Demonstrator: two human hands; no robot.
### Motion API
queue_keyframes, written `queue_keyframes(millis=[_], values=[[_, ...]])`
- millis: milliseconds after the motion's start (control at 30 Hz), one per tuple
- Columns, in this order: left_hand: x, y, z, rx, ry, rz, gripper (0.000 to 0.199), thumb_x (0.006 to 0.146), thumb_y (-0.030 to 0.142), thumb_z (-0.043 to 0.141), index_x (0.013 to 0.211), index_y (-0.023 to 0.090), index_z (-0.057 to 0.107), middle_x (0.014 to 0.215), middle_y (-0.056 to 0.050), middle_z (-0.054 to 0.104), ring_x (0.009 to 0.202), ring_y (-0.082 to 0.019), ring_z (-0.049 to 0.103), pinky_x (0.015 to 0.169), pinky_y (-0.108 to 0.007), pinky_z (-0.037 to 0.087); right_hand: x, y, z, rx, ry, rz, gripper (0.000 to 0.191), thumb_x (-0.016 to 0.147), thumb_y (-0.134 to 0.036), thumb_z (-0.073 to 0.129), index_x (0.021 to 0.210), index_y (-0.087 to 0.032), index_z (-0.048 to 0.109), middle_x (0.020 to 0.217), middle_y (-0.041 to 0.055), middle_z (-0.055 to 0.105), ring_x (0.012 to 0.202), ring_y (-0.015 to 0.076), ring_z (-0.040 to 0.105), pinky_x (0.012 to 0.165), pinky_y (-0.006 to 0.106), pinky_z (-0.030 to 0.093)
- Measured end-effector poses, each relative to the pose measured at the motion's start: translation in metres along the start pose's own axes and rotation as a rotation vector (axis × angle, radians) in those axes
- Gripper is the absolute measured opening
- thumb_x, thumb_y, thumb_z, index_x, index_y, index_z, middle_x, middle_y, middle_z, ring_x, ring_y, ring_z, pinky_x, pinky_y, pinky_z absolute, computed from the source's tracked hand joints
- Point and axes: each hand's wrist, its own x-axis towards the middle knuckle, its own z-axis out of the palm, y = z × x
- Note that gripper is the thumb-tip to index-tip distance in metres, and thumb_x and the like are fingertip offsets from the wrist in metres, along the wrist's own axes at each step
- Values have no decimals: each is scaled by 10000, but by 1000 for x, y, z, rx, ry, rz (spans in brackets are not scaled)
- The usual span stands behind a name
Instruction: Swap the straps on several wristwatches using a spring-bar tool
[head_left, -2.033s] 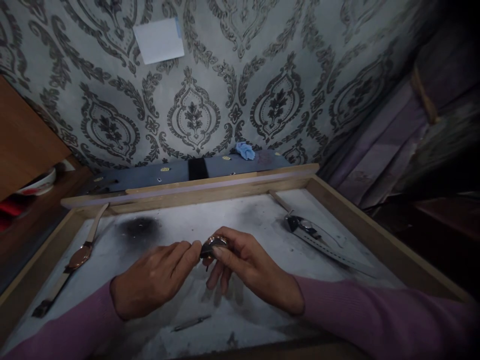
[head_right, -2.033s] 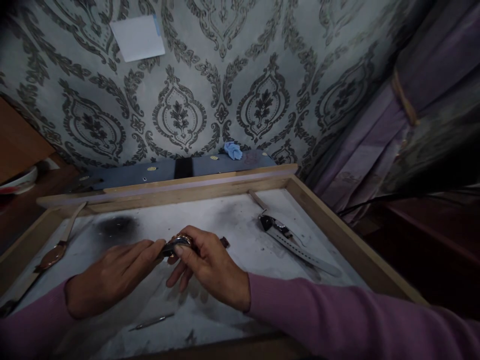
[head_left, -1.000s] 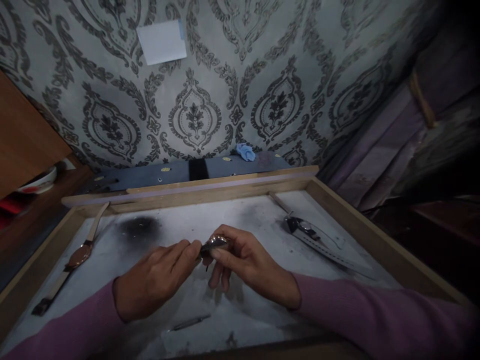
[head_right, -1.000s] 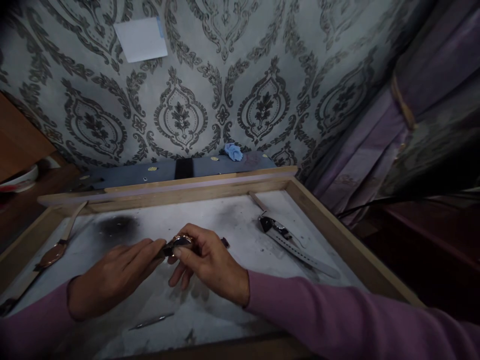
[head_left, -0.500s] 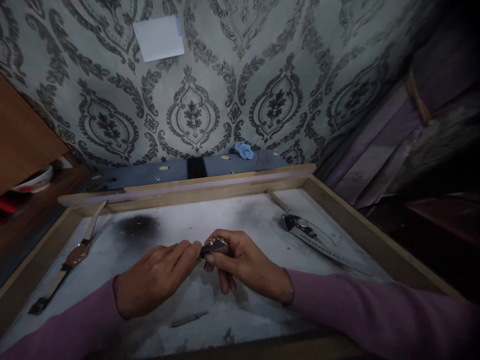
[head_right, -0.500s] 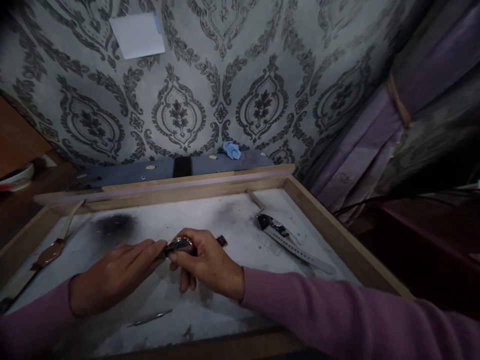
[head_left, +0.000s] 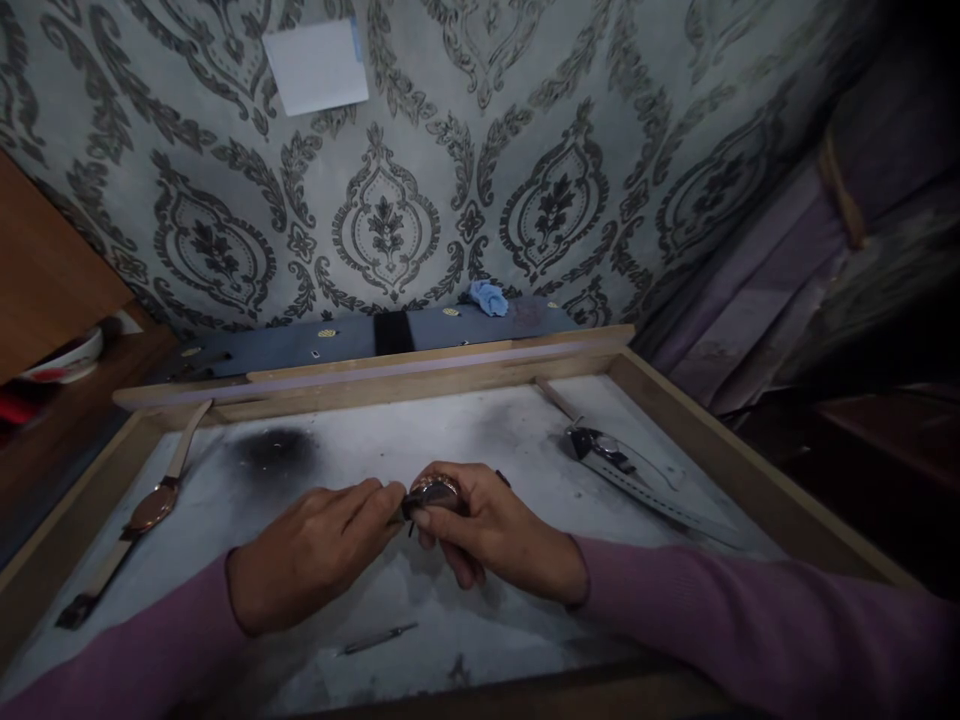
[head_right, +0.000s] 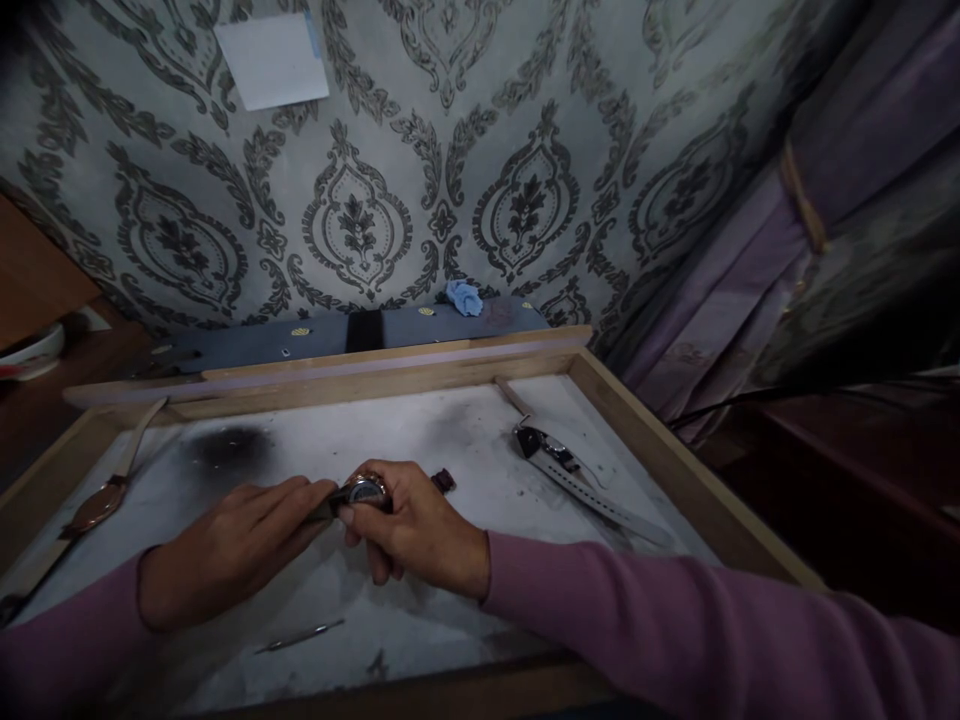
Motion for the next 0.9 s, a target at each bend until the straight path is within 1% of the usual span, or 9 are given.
queue_keyframes(millis=[100, 200, 333, 433, 567, 667, 800, 900], values=[[3, 1, -3, -59, -21, -23, 281, 1038, 206, 247, 1101, 89, 495, 749, -48, 661, 580, -153, 648, 466, -252, 514, 0, 0, 0, 6, 1, 10, 311, 761, -386, 724, 734, -163, 508, 474, -101, 511, 311, 25, 440, 309, 121, 335], [4, 0, -4, -159, -46, -69, 255, 1021, 169, 252, 1058, 123, 500, 743, -41, 651, 577, -155, 638, 488, -261, 524, 0, 1, -1, 15, -3, 14, 313, 760, -392, 725, 730, -165, 511, 446, -101, 504, 312, 33, 444, 312, 126, 344], [4, -1, -1, -250, -24, -122, 212, 998, 111, 297, 1003, 155, 504, 699, -16, 629, 550, -144, 611, 481, -242, 486, 0, 1, -1, 22, -6, 21, 315, 769, -400, 715, 720, -172, 503, 425, -104, 490, 312, 35, 437, 312, 128, 333], [4, -1, 0, -263, -32, -132, 202, 990, 94, 312, 997, 161, 503, 683, -3, 617, 531, -136, 593, 471, -234, 457, 0, 0, -1, 17, -7, 31, 326, 764, -407, 718, 711, -172, 498, 427, -103, 489, 312, 33, 433, 310, 126, 324], [2, -1, -2, -164, -58, -112, 213, 984, 86, 300, 991, 164, 498, 678, 6, 605, 530, -137, 589, 469, -237, 448, 0, -1, 0, 4, -4, 42, 326, 769, -410, 712, 708, -169, 502, 419, -100, 487, 308, 38, 432, 310, 129, 328], [1, -2, -5, -42, -64, -55, 221, 987, 96, 290, 1016, 145, 504, 667, 6, 599, 510, -141, 579, 446, -245, 439, 0, -1, 0, 23, -10, 34, 304, 778, -379, 712, 713, -170, 501, 416, -101, 488, 306, 38, 433, 309, 128, 323], [0, -2, -9, 77, -53, 23, 295, 974, 50, 251, 1130, 91, 498, 745, -43, 652, 551, -154, 610, 471, -264, 481, 0, -2, 0, 47, -30, 17, 272, 803, -343, 692, 712, -173, 500, 401, -103, 489, 299, 37, 431, 303, 121, 321], [1, -2, -12, 101, -28, 67, 335, 951, 7, 227, 1148, 59, 494, 774, -71, 666, 570, -164, 621, 474, -273, 499, -1, -2, 1, 82, -20, 17, 265, 786, -334, 706, 720, -173, 505, 411, -104, 502, 302, 40, 441, 300, 123, 340]])
